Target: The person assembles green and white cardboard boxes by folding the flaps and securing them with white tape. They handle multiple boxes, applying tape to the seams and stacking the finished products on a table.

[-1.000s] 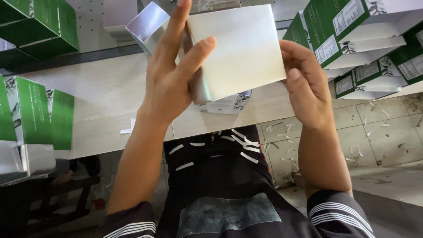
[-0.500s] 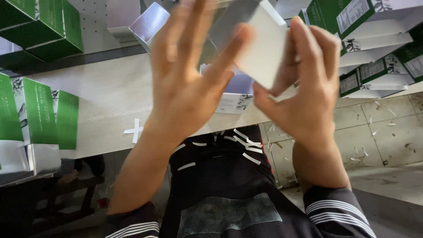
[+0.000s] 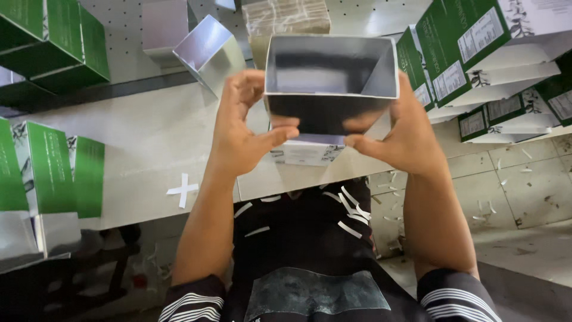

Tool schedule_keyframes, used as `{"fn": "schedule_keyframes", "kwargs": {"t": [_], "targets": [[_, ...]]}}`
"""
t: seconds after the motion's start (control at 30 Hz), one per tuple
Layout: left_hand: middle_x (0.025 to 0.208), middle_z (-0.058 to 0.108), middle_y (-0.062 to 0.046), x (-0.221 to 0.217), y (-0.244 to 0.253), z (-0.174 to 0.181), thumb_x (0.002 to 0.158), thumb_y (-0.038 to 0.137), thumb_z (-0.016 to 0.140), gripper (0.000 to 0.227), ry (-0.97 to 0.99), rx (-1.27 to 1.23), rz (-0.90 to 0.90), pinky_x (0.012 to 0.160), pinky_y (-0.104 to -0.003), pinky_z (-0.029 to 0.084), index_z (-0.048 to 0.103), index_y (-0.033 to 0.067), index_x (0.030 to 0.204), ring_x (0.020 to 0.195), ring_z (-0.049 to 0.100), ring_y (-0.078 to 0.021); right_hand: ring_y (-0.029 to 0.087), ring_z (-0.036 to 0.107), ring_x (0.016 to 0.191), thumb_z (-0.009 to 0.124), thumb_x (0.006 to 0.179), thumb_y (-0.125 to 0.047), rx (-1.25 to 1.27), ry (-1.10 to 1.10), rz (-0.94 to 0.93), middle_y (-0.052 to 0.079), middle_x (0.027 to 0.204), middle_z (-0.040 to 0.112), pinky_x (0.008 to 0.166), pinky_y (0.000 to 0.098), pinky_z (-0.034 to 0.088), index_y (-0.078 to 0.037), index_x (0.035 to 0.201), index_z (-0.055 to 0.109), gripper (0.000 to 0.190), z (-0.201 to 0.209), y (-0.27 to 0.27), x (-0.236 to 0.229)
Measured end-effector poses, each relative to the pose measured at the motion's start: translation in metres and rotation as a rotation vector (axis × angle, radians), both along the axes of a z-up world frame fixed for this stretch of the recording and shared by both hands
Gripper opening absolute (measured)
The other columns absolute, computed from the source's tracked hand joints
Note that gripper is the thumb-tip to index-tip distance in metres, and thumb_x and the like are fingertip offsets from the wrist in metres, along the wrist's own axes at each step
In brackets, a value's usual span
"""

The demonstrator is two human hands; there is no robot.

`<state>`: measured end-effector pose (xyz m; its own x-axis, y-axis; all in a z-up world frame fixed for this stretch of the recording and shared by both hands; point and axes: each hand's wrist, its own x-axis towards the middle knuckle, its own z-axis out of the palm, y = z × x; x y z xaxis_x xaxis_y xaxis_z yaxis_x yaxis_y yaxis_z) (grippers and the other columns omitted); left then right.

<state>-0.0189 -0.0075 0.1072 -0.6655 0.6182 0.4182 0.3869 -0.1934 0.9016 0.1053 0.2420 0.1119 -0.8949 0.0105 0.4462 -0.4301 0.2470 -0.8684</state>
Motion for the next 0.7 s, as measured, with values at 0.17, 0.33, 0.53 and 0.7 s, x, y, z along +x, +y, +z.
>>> {"fn": "schedule_keyframes", "kwargs": {"t": [0.17, 0.33, 0.53, 0.7], "targets": [[0.141, 0.060, -0.011, -0.010, -0.004, -0.024, 0.075, 0.022, 0.091, 0.051, 0.029, -0.094, 0.095, 0.102, -0.036, 0.049, 0.044, 0.0177, 0.094, 0.126, 0.061, -0.0220, 0.031, 0.059, 0.120, 0.092, 0.069, -0.020, 0.508, -0.249, -0.273, 0.019, 0.136, 0.051, 0.099, 0.0432, 0.048, 0.004, 0.146, 0.041, 0.095, 0.010, -0.006, -0.002], [0.128, 0.056, -0.010, -0.017, -0.001, -0.055, 0.078, 0.024, 0.089, 0.045, 0.033, 0.047, 0.057, 0.096, -0.035, 0.050, 0.047, 0.0158, 0.093, 0.123, 0.057, -0.0229, 0.030, 0.063, 0.118, 0.091, 0.069, -0.022, 0.510, -0.287, -0.311, 0.016, 0.136, 0.049, 0.095, 0.0419, 0.051, 0.001, 0.145, 0.039, 0.094, -0.008, -0.005, -0.011], [0.132, 0.058, -0.027, -0.018, 0.006, -0.076, 0.077, 0.021, 0.093, 0.043, 0.072, 0.287, -0.024, 0.097, -0.050, 0.053, 0.055, 0.0036, 0.089, 0.120, 0.065, -0.0421, 0.042, 0.067, 0.113, 0.092, 0.063, -0.019, 0.432, -0.247, -0.381, 0.018, 0.130, 0.060, 0.090, 0.0501, 0.053, -0.005, 0.140, 0.046, 0.091, -0.016, -0.009, -0.007], [0.134, 0.059, -0.029, -0.015, 0.005, -0.084, 0.080, 0.005, 0.089, 0.032, 0.082, 0.276, -0.054, 0.098, -0.055, 0.055, 0.057, 0.0031, 0.086, 0.119, 0.066, -0.0452, 0.049, 0.069, 0.107, 0.090, 0.068, -0.010, 0.441, -0.115, -0.328, 0.024, 0.127, 0.065, 0.086, 0.0515, 0.057, 0.002, 0.136, 0.040, 0.085, 0.003, -0.020, -0.005]]}}
